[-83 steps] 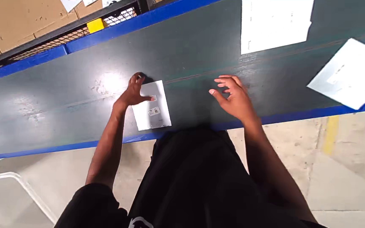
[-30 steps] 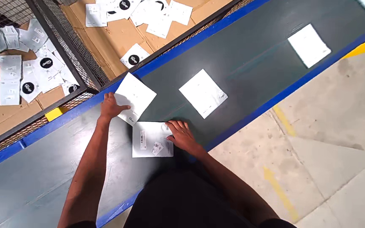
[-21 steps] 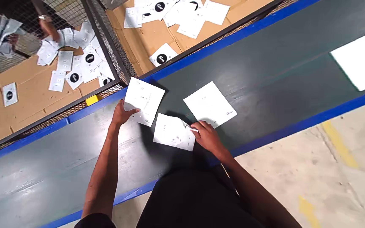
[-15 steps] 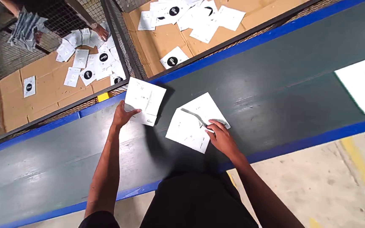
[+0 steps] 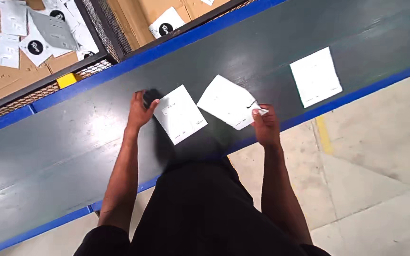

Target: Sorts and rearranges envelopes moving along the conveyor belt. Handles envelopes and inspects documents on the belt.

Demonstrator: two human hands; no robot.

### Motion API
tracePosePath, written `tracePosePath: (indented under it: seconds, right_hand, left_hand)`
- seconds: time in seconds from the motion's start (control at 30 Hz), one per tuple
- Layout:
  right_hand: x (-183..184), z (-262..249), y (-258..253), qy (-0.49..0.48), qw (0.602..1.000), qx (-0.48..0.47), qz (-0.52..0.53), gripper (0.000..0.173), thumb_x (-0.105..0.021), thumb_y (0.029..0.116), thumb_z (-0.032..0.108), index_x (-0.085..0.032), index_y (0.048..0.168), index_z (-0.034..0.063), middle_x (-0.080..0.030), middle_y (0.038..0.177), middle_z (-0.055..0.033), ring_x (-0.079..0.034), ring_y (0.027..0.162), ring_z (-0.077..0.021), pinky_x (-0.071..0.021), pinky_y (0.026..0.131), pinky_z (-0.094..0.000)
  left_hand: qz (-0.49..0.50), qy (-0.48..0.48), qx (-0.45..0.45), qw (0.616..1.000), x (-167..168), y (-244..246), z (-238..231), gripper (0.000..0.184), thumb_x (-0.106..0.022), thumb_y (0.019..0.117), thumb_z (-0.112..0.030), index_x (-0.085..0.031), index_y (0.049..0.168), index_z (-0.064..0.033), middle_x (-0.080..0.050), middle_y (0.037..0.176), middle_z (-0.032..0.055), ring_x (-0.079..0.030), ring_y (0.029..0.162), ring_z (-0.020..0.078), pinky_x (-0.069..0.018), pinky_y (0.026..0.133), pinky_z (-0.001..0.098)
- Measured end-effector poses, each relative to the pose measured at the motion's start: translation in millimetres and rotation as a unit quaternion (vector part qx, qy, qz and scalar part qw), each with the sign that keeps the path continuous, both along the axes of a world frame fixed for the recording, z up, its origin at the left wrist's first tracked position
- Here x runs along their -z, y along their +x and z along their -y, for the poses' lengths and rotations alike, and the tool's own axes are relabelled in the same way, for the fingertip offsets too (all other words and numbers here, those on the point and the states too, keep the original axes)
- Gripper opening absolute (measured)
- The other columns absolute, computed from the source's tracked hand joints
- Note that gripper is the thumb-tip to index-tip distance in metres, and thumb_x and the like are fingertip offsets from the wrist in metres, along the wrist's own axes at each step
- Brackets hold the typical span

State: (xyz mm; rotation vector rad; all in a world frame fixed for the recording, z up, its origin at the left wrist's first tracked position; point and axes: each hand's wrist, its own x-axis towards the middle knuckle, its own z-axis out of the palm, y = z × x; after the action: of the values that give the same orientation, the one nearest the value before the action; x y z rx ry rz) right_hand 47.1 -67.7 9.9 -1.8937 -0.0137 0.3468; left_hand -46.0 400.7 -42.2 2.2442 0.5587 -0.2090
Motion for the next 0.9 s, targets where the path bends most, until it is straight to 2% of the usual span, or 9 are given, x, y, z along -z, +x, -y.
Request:
tracePosePath:
  seconds: [0.1,0.33,0.5,0.6,0.7,0.77,0.83,0.87,0.9]
  right_hand:
    - [-14.4,18.0,-0.9,-0.013,0.999,0.028,0.020,0.026,-0.055,0.1064,0.023,-0.053,0.131,0.0148,-0.067,0.097,0.0031,-0.068,0.079,-0.0087,-0.0595,0.066,-0.0304]
    - [-16.3,1.3,-16.6,0.050,0.997,0.050,0.029,0.018,-0.055,0.1067,0.021,-0.055,0.124,0.0191,-0.067,0.097,0.0071,-0.068,0.075,-0.0065,-0.0594,0.060,-0.0264]
    - [-19.1,-23.6,-36.1,0.034,0.999,0.039,0.006,0.028,-0.054,0.1067,0.024,-0.051,0.132,0.0108,-0.067,0.097,0.0044,-0.067,0.076,-0.0059,-0.0595,0.064,-0.0282]
    - [-16.1,-24.3,-45.9,0.018,0.999,0.051,0.003,0.031,-0.055,0.1060,0.023,-0.053,0.131,0.0044,-0.067,0.093,-0.0015,-0.065,0.073,-0.0097,-0.0576,0.062,-0.0309]
    - [-14.8,-17.7,-56.7,0.021,0.998,0.052,0.003,0.028,-0.055,0.1063,0.022,-0.056,0.129,0.0045,-0.068,0.092,-0.0037,-0.068,0.076,-0.0122,-0.0589,0.064,-0.0315]
    - [-12.5,-17.7,-62.4,0.033,0.998,0.052,0.004,0.027,-0.055,0.1066,0.021,-0.057,0.128,0.0047,-0.070,0.093,-0.0050,-0.070,0.078,-0.0136,-0.0604,0.065,-0.0321]
    - [-14.2,-11.2,-68.6,0.031,0.998,0.057,0.012,0.026,-0.055,0.1068,0.020,-0.057,0.127,0.0038,-0.070,0.094,-0.0053,-0.070,0.078,-0.0136,-0.0600,0.064,-0.0313]
    - [-15.6,-8.0,-70.1,0.030,0.998,0.061,0.014,0.026,-0.055,0.1068,0.020,-0.057,0.127,0.0032,-0.071,0.095,-0.0056,-0.069,0.078,-0.0138,-0.0594,0.063,-0.0312]
    - [-16.2,-8.0,-70.3,0.036,0.997,0.069,0.009,0.027,-0.054,0.1069,0.019,-0.057,0.128,0.0024,-0.070,0.095,-0.0064,-0.069,0.078,-0.0148,-0.0595,0.064,-0.0323]
  left_hand:
    - [-0.028,0.107,0.038,0.993,21.3,-40.8,10.4,0.090,-0.070,0.0842,-0.066,-0.051,0.148,-0.0052,-0.047,0.152,0.0201,-0.044,0.140,0.0398,-0.0366,0.111,0.0643]
    - [-0.117,0.143,0.048,0.982,15.3,-107.7,-29.3,0.102,-0.078,0.0780,-0.064,-0.043,0.152,-0.0027,-0.037,0.157,0.0232,-0.032,0.147,0.0424,-0.0320,0.117,0.0618]
    - [-0.185,0.112,0.010,0.976,-13.2,-141.3,-73.7,0.108,-0.088,0.0585,-0.067,-0.058,0.134,0.0038,-0.049,0.143,0.0308,-0.043,0.137,0.0486,-0.0369,0.112,0.0655]
    - [-0.126,-0.043,-0.048,0.990,-41.4,-131.0,-88.2,0.083,-0.095,0.0672,-0.042,-0.059,0.126,0.0044,-0.067,0.118,0.0246,-0.066,0.111,0.0360,-0.0526,0.099,0.0578]
    - [0.022,-0.183,-0.167,0.969,-54.2,-77.3,-89.4,0.073,-0.093,0.0736,-0.028,-0.055,0.128,0.0018,-0.072,0.112,0.0136,-0.073,0.098,0.0225,-0.0631,0.086,0.0440]
    - [0.133,-0.247,-0.272,0.921,-61.1,-31.7,-112.0,0.066,-0.087,0.0818,-0.023,-0.051,0.131,0.0018,-0.071,0.112,0.0143,-0.073,0.095,0.0245,-0.0645,0.079,0.0438]
    - [0.213,-0.293,-0.389,0.847,-61.7,5.6,-144.7,0.060,-0.073,0.0960,-0.028,-0.045,0.140,0.0020,-0.067,0.119,0.0184,-0.072,0.099,0.0291,-0.0641,0.082,0.0470]
    - [0.220,-0.282,-0.435,0.827,-61.0,16.4,-158.5,0.067,-0.070,0.0975,-0.037,-0.040,0.145,-0.0003,-0.065,0.123,0.0185,-0.071,0.101,0.0285,-0.0636,0.083,0.0456]
    - [0.204,-0.245,-0.461,0.828,-60.9,22.4,-167.0,0.082,-0.072,0.0938,-0.048,-0.034,0.151,-0.0038,-0.061,0.131,0.0181,-0.069,0.104,0.0268,-0.0621,0.085,0.0436]
